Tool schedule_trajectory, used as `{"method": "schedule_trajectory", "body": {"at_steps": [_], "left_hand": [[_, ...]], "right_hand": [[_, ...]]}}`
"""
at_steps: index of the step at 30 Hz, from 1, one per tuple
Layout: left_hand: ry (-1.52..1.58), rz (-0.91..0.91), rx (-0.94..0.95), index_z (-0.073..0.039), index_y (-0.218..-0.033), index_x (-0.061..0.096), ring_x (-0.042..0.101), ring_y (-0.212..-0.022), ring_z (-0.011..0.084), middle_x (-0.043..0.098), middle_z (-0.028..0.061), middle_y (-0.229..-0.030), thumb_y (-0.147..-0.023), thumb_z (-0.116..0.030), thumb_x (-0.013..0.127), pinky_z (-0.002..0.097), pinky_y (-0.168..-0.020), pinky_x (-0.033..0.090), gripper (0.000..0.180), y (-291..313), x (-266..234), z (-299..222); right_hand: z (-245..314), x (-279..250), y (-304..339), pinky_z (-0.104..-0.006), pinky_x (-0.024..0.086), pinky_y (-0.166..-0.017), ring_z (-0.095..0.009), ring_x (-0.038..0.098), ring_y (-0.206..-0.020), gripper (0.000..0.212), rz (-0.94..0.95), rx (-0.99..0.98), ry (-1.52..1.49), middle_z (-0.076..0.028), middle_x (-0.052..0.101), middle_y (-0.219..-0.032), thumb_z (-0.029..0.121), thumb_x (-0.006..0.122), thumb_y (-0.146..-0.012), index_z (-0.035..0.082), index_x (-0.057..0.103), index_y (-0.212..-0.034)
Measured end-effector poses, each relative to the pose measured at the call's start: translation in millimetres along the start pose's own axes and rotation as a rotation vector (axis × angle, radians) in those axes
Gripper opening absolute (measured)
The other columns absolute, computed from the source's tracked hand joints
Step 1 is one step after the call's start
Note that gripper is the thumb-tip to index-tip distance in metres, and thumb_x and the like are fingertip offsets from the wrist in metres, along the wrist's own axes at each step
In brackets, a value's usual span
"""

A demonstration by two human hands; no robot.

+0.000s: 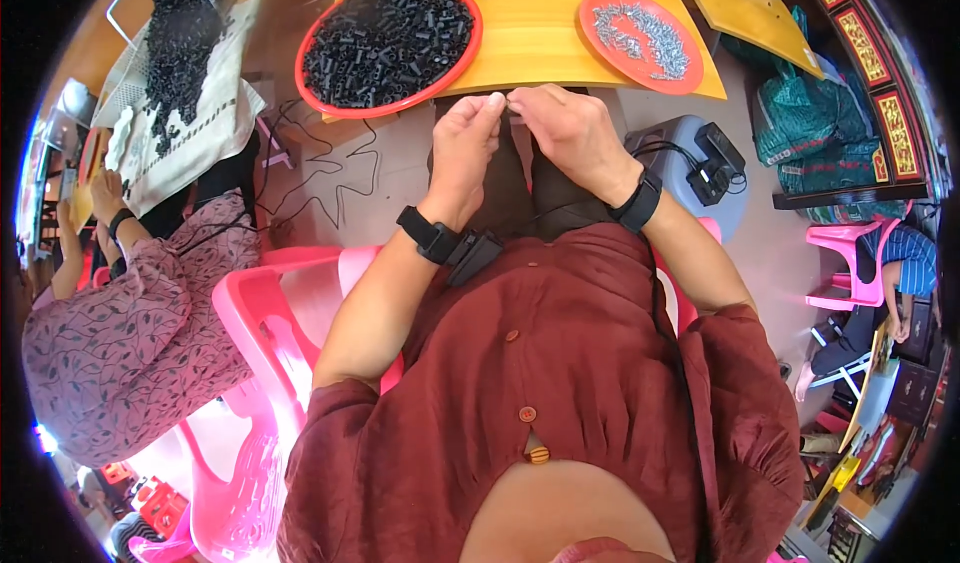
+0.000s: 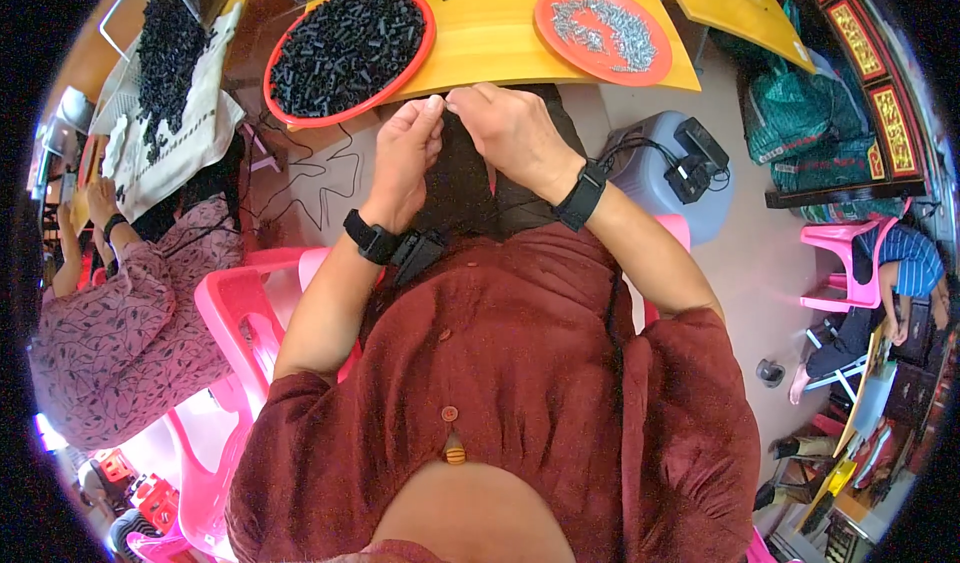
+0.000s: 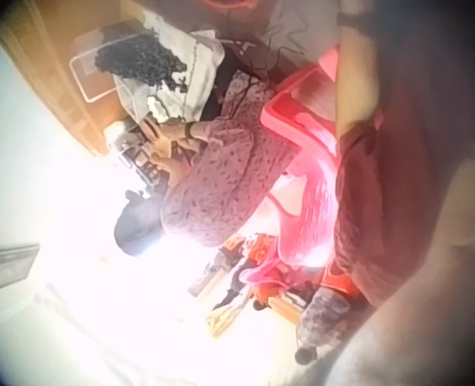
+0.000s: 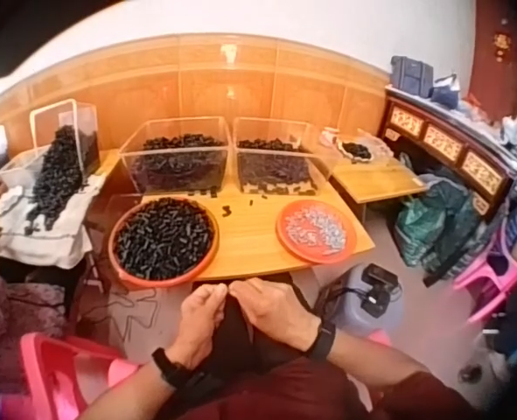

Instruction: The person assembles small black components by manually inserting silver-colored pins into them.

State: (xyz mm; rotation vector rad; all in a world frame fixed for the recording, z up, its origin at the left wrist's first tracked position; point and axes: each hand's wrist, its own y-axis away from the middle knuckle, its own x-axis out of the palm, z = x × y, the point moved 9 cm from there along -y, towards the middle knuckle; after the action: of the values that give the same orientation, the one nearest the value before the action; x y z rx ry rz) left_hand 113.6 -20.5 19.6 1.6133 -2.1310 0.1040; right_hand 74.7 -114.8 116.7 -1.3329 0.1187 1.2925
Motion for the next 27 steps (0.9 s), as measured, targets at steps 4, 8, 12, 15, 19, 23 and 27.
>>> {"method": "schedule_trajectory", "body": {"at_steps": [4, 8, 12, 15, 19, 23, 27], "left_hand": [[0.019, -0.015, 0.068, -0.012, -0.083, 0.054, 0.032, -0.049, 0.0004, 0.043, -0.0087, -0.063, -0.09, -0.023, 0.055, 0.0166, -0.044, 0.023, 0.013, 1, 1, -3], [0.028, -0.03, 0.088, -0.011, -0.083, 0.054, 0.033, -0.05, 0.0002, 0.044, -0.0088, -0.064, -0.09, -0.021, 0.055, 0.016, -0.044, 0.024, 0.012, 2, 2, -2], [0.02, -0.034, 0.165, -0.011, -0.083, 0.054, 0.034, -0.052, 0.0004, 0.044, -0.0085, -0.065, -0.089, -0.018, 0.057, 0.0158, -0.046, 0.026, 0.01, 2, 2, -6], [0.006, -0.046, 0.184, -0.01, -0.083, 0.054, 0.036, -0.055, 0.0005, 0.045, -0.0081, -0.066, -0.088, -0.017, 0.058, 0.0157, -0.049, 0.028, 0.009, 5, 0, -10], [-0.074, -0.063, 0.325, -0.007, -0.083, 0.055, 0.038, -0.058, 0.0011, 0.046, -0.0069, -0.067, -0.087, -0.015, 0.058, 0.017, -0.052, 0.031, 0.01, 11, 3, -25], [-0.085, -0.055, 0.325, -0.007, -0.08, 0.053, 0.037, -0.059, 0.0012, 0.045, -0.0068, -0.066, -0.088, -0.015, 0.056, 0.0171, -0.052, 0.031, 0.012, 9, 0, -22], [-0.244, -0.056, 0.376, -0.009, -0.079, 0.049, 0.033, -0.057, 0.0016, 0.04, -0.0071, -0.066, -0.092, -0.017, 0.05, 0.0175, -0.05, 0.028, 0.016, 8, 2, -24]], "right_hand": [[-15, 2, -3, -0.0395, 0.047, -0.058, -0.036, 0.058, -0.066, 0.012, 0.071, 0.24, -0.289, -0.019, 0.059, -0.073, 0.012, 0.054, -0.084, 0.0, 0.053, -0.085], [-26, 6, -3, -0.0399, 0.045, -0.058, -0.038, 0.057, -0.067, 0.016, 0.11, 0.352, -0.277, -0.02, 0.057, -0.071, 0.014, 0.054, -0.085, -0.001, 0.052, -0.083], [-23, 9, -4, -0.0393, 0.045, -0.058, -0.038, 0.057, -0.068, 0.019, 0.155, 0.356, -0.348, -0.02, 0.058, -0.071, 0.016, 0.055, -0.086, -0.002, 0.052, -0.082], [-23, 11, -2, -0.035, 0.045, -0.06, -0.031, 0.058, -0.066, 0.017, 0.185, 0.336, -0.356, -0.016, 0.058, -0.072, 0.016, 0.054, -0.087, -0.001, 0.054, -0.084], [-33, 18, 4, -0.0277, 0.045, -0.061, -0.018, 0.057, -0.063, 0.016, 0.251, 0.466, -0.497, -0.011, 0.061, -0.072, 0.015, 0.056, -0.086, -0.001, 0.059, -0.088], [-29, 8, 1, -0.0259, 0.046, -0.056, -0.016, 0.058, -0.058, 0.014, 0.263, 0.529, -0.428, -0.01, 0.063, -0.071, 0.013, 0.061, -0.082, 0.0, 0.065, -0.085], [-10, -9, -8, -0.0271, 0.047, -0.056, -0.019, 0.061, -0.059, 0.012, 0.026, 0.24, -0.306, -0.011, 0.064, -0.071, 0.011, 0.063, -0.079, 0.0, 0.066, -0.082]]}}
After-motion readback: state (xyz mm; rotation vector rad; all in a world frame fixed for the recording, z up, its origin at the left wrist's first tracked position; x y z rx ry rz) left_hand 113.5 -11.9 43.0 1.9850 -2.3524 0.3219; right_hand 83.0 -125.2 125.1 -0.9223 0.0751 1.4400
